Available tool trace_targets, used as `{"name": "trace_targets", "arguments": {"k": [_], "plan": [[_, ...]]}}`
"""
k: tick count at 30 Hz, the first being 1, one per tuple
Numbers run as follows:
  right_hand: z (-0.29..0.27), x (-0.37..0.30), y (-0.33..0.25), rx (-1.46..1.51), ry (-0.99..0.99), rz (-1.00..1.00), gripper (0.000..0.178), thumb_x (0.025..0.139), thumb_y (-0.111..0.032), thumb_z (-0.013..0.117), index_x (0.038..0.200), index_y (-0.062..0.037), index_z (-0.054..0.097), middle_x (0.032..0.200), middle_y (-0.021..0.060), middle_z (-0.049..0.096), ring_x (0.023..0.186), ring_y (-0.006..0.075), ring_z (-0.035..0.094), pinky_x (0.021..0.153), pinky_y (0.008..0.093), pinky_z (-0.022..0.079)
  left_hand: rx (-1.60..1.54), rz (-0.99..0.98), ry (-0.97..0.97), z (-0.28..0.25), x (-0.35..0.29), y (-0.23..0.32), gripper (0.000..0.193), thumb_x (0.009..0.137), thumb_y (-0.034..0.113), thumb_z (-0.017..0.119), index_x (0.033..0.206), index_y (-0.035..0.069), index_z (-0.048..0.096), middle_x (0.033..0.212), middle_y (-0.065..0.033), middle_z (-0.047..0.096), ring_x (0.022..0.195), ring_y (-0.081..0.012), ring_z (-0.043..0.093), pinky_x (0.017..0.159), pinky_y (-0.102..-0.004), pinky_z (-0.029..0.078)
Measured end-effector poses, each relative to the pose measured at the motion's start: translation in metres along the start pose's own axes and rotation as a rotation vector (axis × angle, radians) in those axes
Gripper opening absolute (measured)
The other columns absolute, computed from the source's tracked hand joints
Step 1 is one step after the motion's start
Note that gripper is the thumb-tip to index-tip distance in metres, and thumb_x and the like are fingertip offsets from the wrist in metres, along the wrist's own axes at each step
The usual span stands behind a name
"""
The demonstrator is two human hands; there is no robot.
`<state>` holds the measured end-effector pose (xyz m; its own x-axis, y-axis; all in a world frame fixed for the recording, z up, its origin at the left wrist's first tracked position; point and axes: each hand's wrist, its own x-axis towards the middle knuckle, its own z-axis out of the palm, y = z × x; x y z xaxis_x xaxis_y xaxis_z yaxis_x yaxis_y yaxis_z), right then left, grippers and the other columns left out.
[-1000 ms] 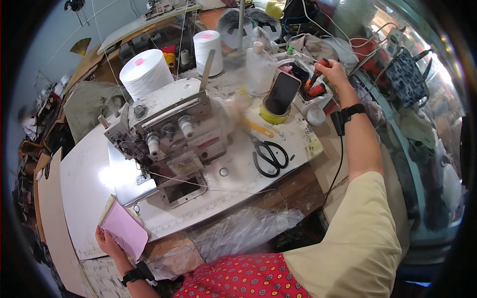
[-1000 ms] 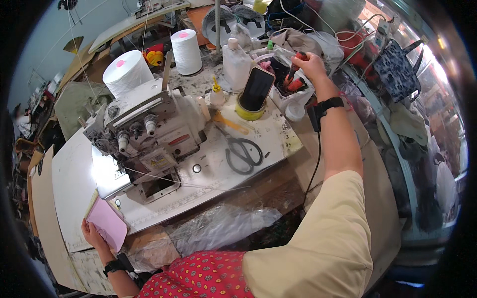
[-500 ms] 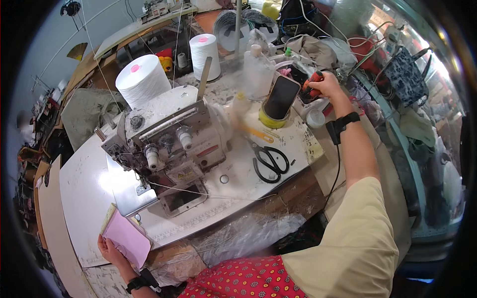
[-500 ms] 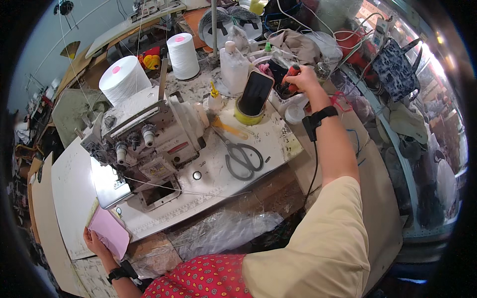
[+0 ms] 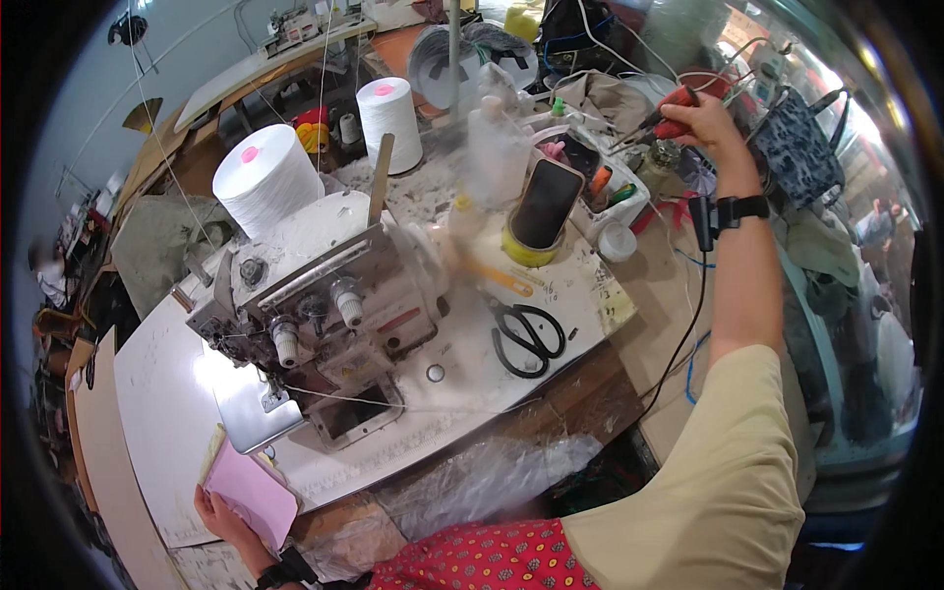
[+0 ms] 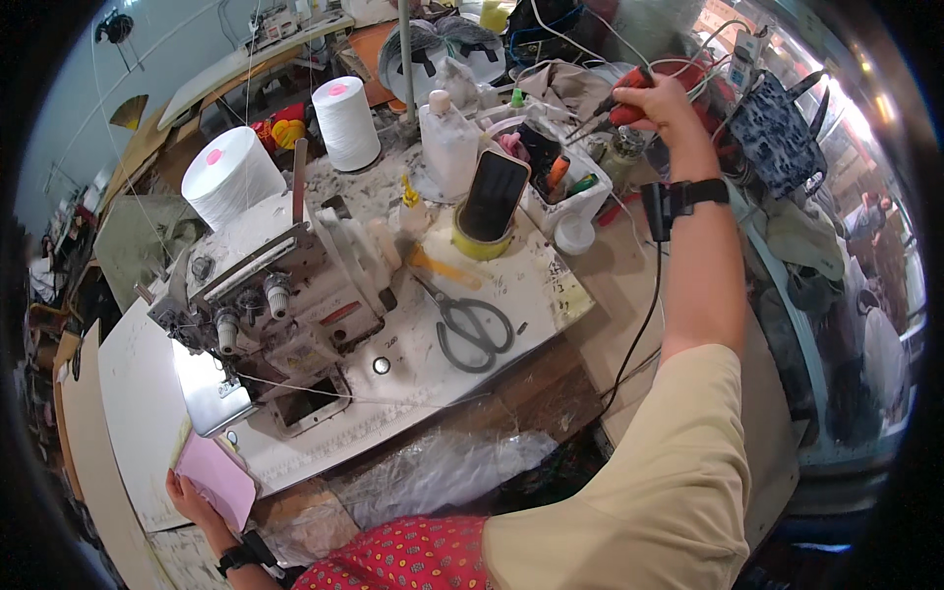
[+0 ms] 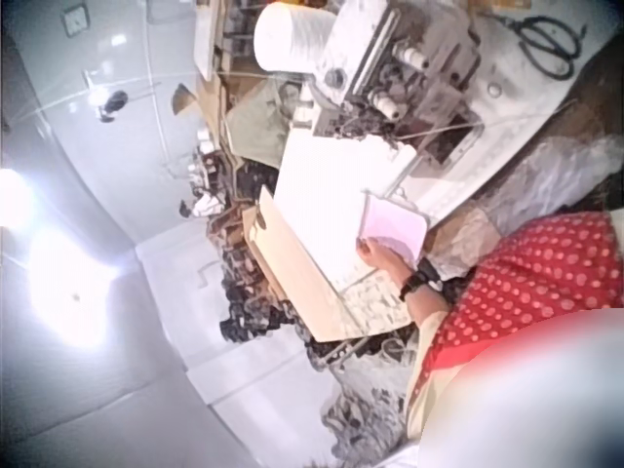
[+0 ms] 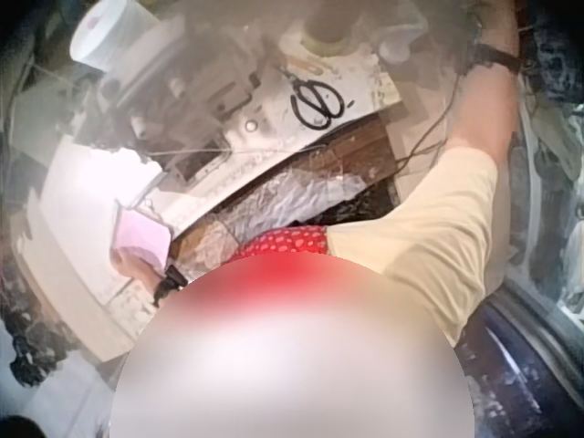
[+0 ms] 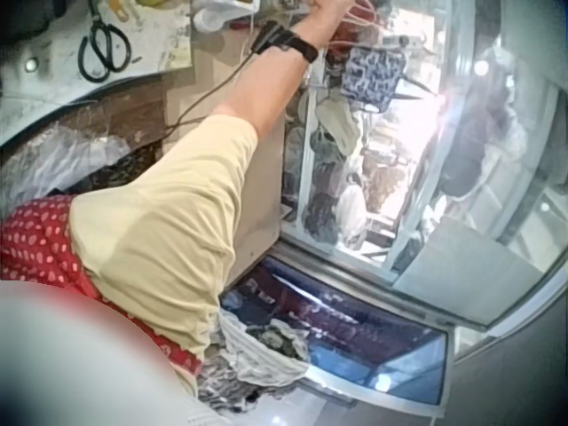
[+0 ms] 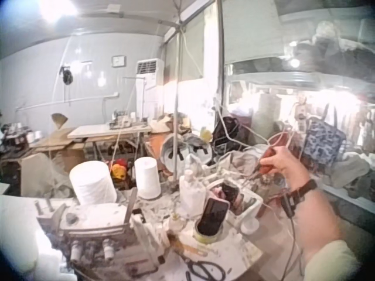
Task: The person gathers a stack of shoe insoles, ties them together with a plastic strip, and places them on a pile before writing in a notebook with a pen.
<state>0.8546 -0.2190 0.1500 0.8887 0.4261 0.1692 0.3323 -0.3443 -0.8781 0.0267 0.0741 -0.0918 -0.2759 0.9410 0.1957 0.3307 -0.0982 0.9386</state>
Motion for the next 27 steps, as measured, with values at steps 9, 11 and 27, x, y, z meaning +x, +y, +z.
{"name": "trace_targets", "arguments": {"k": [9, 11, 27], "plan": [[0.071, 0.042, 0.128, 0.06, 0.127, 0.341, 0.031, 0.067, -0.011, 0.076, 0.092, -0.0005, 0.062, 0.084, 0.0112, 0.065, 0.07, 0.0259, 0.066, 0.057, 0.0442, 0.056, 0.015, -0.009, 0.018, 0.005, -0.001, -0.001, 0.038, 0.09, 0.0, 0.047, 0.127, -0.004, 0.047, 0.12, -0.0144, 0.054, 0.106, -0.0194, 0.054, 0.092, -0.029, 0.042], [0.08, 0.04, 0.134, 0.011, 0.154, 0.368, 0.032, 0.069, -0.013, 0.076, 0.094, -0.0004, 0.061, 0.087, 0.0111, 0.065, 0.078, 0.0276, 0.067, 0.06, 0.0454, 0.056, 0.06, 0.014, 0.032, 0.005, -0.001, 0.001, 0.038, 0.09, 0.0, 0.046, 0.127, -0.004, 0.047, 0.12, -0.0144, 0.054, 0.106, -0.0196, 0.054, 0.092, -0.029, 0.042], [0.103, 0.019, 0.104, -0.736, -0.123, -0.279, 0.027, 0.057, -0.014, 0.077, 0.079, -0.0012, 0.066, 0.079, 0.0161, 0.068, 0.079, 0.031, 0.066, 0.072, 0.0362, 0.051, 0.093, 0.036, 0.019, 0.008, 0.0, -0.004, 0.037, 0.089, 0.001, 0.047, 0.125, -0.005, 0.047, 0.12, -0.0152, 0.054, 0.107, -0.0211, 0.054, 0.094, -0.0307, 0.042]]}}
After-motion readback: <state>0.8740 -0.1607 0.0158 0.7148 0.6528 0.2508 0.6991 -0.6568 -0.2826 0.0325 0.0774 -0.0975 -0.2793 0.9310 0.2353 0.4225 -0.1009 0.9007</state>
